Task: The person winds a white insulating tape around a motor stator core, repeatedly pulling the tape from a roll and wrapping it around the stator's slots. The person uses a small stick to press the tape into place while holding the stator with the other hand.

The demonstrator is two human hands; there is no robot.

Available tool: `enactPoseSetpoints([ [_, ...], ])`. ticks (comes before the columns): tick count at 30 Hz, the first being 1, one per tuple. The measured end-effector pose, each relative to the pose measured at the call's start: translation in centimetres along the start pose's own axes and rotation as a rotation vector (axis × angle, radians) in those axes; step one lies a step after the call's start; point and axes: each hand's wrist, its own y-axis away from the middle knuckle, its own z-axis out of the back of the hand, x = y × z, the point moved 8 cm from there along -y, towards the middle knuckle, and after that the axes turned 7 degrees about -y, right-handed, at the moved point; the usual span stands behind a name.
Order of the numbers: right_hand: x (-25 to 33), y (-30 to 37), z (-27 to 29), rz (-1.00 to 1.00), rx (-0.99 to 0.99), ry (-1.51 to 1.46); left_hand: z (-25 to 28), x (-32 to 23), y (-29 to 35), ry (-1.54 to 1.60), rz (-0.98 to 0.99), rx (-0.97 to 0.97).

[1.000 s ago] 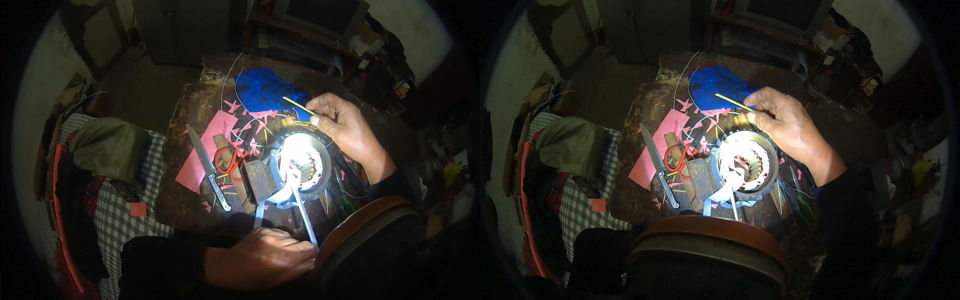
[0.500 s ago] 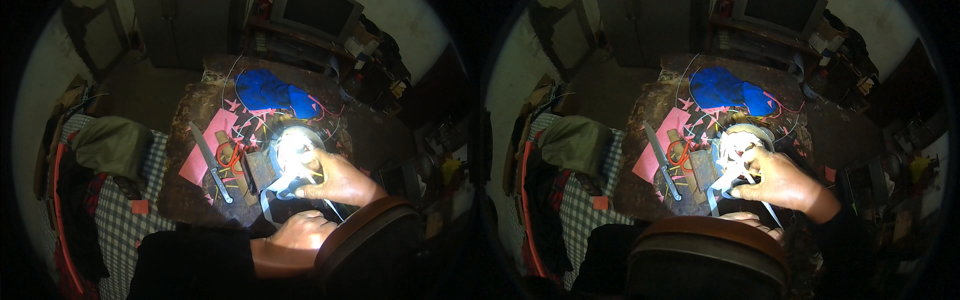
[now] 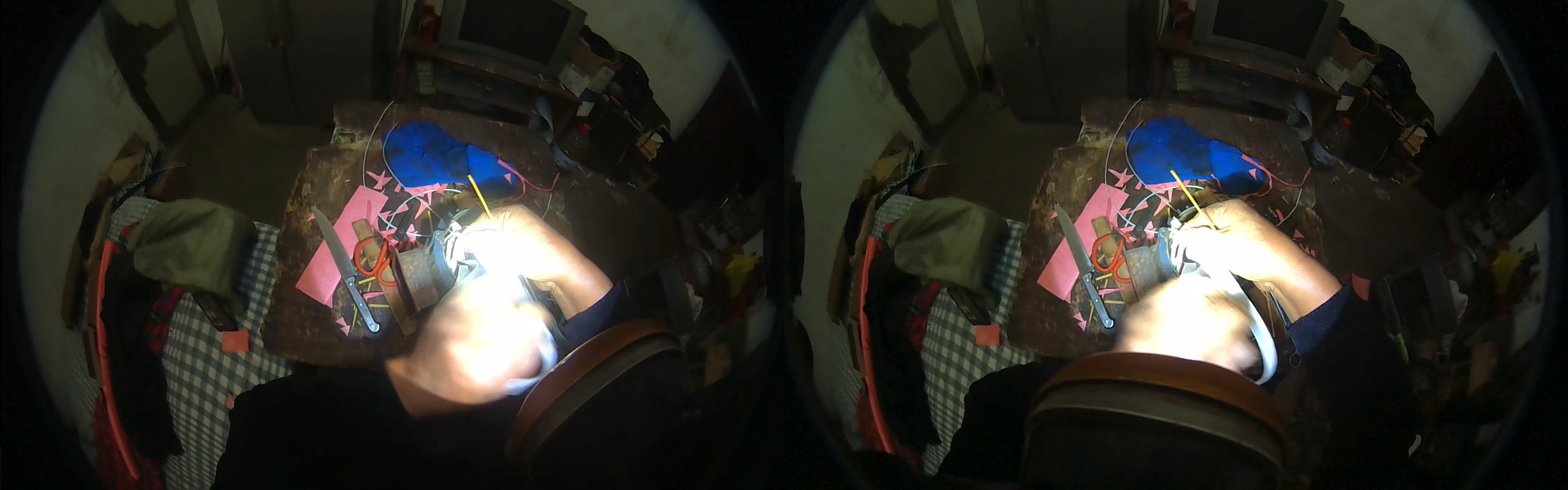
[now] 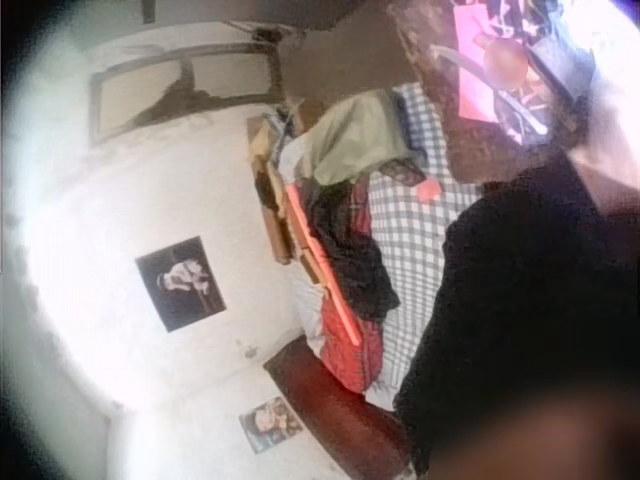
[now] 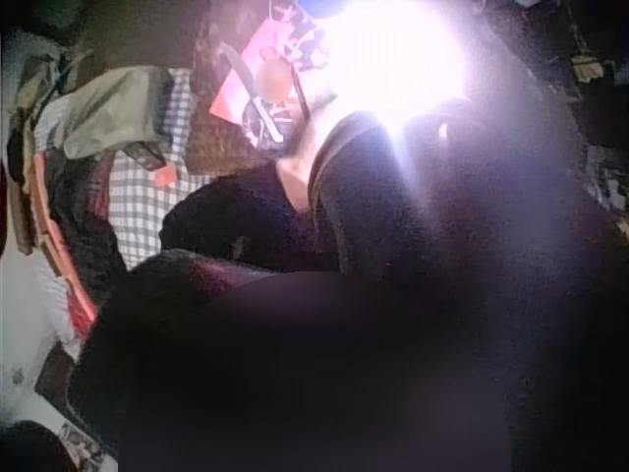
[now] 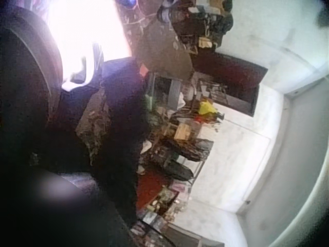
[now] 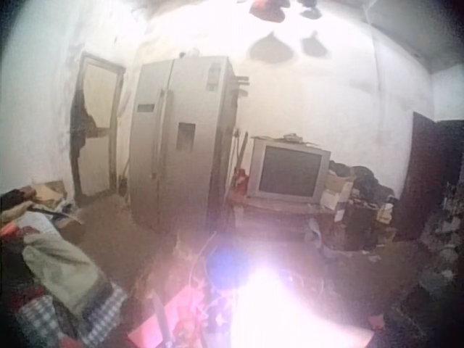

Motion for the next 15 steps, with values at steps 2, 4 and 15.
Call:
enactPoseSetpoints([
  [2,0.2,0.3,0.4,-0.056,-0.03,0.001,2.5,5.4,0.4,-0.145,0.343,0.012],
  [4,1.0,0.9,0.5,-0.061,-0.063,-0.077,2.3,9.2,-0.4,-0.262,0.398,0.04],
  [15,3.3,1.6,0.8,0.005,-0.081,-0.051,-1.2,16.5,0.2,-0.243,0.42,0.302],
])
